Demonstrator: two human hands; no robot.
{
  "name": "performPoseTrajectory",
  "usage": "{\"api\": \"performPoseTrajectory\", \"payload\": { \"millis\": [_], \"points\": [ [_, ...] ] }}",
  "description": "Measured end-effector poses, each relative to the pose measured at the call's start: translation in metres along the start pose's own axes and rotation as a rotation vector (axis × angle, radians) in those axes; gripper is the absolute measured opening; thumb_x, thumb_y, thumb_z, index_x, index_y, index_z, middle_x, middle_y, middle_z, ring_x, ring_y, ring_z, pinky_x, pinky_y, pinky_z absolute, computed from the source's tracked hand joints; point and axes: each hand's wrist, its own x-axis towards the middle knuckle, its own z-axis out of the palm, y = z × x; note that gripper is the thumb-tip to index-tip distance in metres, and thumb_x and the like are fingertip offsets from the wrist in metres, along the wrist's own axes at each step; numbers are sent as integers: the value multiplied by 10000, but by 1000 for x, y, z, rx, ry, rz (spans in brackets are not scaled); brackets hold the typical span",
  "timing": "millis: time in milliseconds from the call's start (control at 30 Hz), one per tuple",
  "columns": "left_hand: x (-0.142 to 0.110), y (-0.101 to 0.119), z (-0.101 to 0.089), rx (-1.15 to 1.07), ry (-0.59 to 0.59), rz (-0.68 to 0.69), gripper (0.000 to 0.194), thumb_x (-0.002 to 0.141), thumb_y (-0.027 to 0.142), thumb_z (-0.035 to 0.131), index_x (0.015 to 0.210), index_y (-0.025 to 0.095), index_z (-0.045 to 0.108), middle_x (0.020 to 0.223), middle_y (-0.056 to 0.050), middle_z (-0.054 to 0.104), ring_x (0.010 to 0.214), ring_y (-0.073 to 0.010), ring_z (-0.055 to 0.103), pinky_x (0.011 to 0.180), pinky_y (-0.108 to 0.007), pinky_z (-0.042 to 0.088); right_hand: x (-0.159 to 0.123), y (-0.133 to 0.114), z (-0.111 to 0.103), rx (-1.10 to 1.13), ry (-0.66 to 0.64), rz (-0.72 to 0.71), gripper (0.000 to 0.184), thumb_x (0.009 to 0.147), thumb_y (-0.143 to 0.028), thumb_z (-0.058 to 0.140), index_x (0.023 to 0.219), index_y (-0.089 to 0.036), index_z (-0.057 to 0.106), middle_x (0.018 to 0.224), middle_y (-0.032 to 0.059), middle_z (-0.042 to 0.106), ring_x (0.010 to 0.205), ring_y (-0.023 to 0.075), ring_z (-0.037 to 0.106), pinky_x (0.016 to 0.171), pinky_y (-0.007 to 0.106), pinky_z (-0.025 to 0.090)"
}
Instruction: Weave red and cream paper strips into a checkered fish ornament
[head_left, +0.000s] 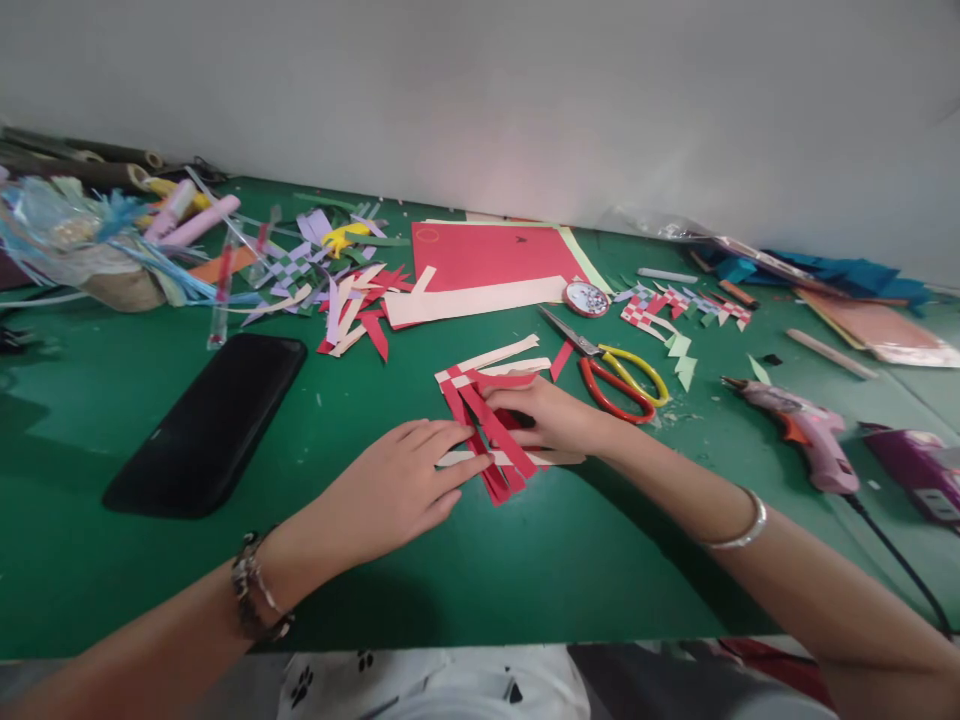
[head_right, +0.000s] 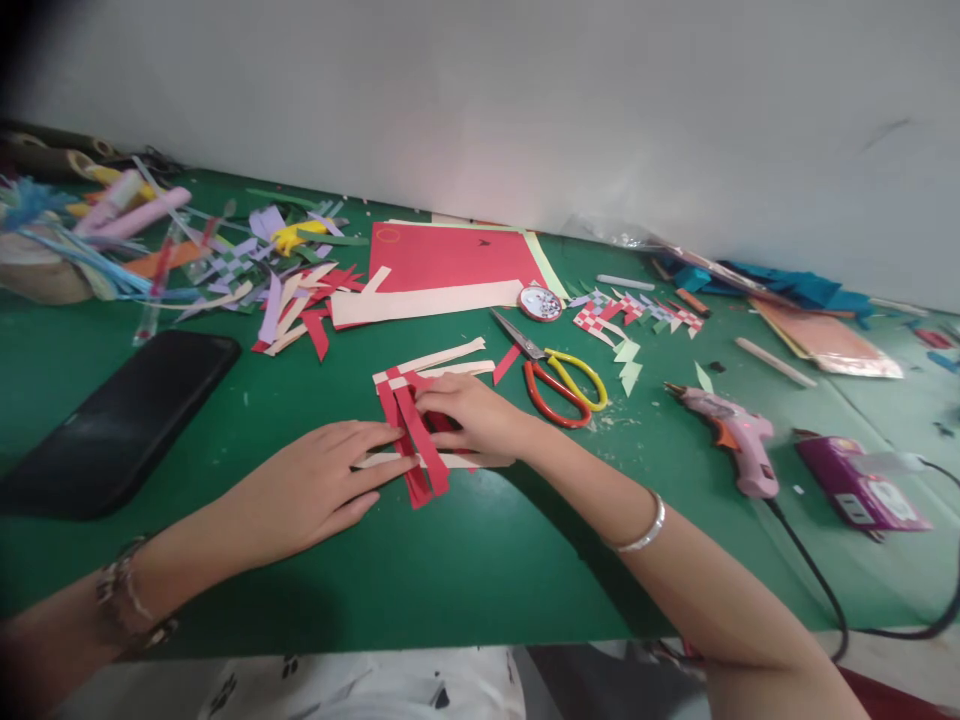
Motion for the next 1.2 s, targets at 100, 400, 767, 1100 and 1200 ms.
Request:
{"api": "performPoseTrajectory", "payload": {
  "millis": [100, 400, 767, 1100, 1200],
  "points": [
    [0, 1, 0, 27, -17, 9, 367, 833, 244, 464, 1200, 244, 465, 1132, -102, 532, 1089, -251, 466, 874, -425, 417, -4, 4, 9, 57, 148, -18, 102, 753, -268, 568, 804, -181, 557, 953, 78, 613, 874, 174, 526, 788, 325, 388],
    [0, 0, 0, 48, -25, 24, 370, 834, 275, 473, 1203, 244, 469, 1139, -109, 520, 1080, -263, 467, 867, -434, 416, -5, 7, 16, 59, 255, -87, 56, 738, -213, 569, 768, -167, 561, 962, 104, 612, 898, 191, 534, 781, 337, 400],
    [-1, -2, 4, 34, 6, 37, 332, 841, 277, 465, 1168, 226, 491, 1119, -103, 533, 1077, -255, 464, 867, -429, 413, 3, 2, 9, 160, 195, 20, 78, 775, -184, 524, 720, -169, 577, 858, 46, 589, 804, 145, 533, 730, 272, 421],
    [0, 0, 1, 73, -16, 35, 359, 861, 293, 432, 1216, 244, 455, 1131, -106, 532, 1072, -250, 473, 870, -420, 415, 19, 8, -10, 201, -14, 103, 127, 789, -163, 464, 699, -146, 552, 716, 13, 549, 674, 117, 503, 648, 243, 399],
    [-1, 0, 2, 72, -20, 30, 358, 861, 294, 428, 1215, 248, 454, 1156, -105, 519, 1088, -248, 461, 881, -428, 406, 21, 11, -7, 242, -10, 147, 138, 791, -186, 455, 683, -151, 532, 696, -4, 536, 645, 105, 479, 620, 232, 389]
  ]
}}
